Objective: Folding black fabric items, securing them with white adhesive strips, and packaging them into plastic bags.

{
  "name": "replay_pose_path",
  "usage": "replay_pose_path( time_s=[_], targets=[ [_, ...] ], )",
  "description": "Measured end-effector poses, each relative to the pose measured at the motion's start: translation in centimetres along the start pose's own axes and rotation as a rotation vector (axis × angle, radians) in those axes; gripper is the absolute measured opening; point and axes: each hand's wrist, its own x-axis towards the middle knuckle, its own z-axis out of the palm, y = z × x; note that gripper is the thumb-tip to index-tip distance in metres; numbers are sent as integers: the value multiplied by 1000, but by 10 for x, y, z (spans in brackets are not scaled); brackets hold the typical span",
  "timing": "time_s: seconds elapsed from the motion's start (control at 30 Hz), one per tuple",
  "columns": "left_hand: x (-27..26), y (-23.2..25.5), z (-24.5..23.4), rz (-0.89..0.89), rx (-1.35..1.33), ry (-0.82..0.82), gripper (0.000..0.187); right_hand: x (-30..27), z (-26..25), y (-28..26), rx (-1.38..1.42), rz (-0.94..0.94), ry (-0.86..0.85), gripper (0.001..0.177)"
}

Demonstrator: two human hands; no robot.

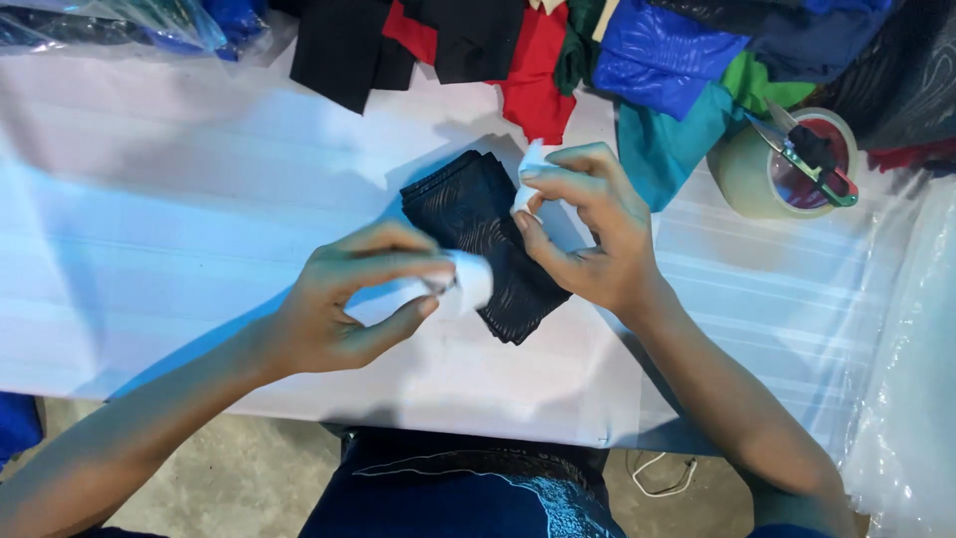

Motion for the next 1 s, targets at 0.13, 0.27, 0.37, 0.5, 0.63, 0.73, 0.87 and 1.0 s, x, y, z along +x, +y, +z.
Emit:
replay_pose_path(
  time_s=[0.13,0.27,0.37,0.5,0.63,0.73,0.87,1.0],
  targets=[
    [5,-8,11,30,139,98,51,-12,4,3,85,-16,65,46],
    [23,-8,30,45,155,99,59,-13,8,-2,-53,-91,135,39],
    [37,-8,37,153,247,77,58,-3,8,-9,48,-165,116,35],
    [37,-20,42,155,248,127,43,-11,1,2,-43,-186,93,36],
    [40,-29,39,163,164,209,13,-8,7,-1,63,-133,88,27],
    [38,-33,38,163,78,203,12,-10,8,1,80,-129,89,26],
    [32,-45,36,232,27,134,20,7,0,-2,124,-83,-114,28],
    [32,-56,28,235,5,94,22,-1,2,18,103,-95,-88,18]
  ],
)
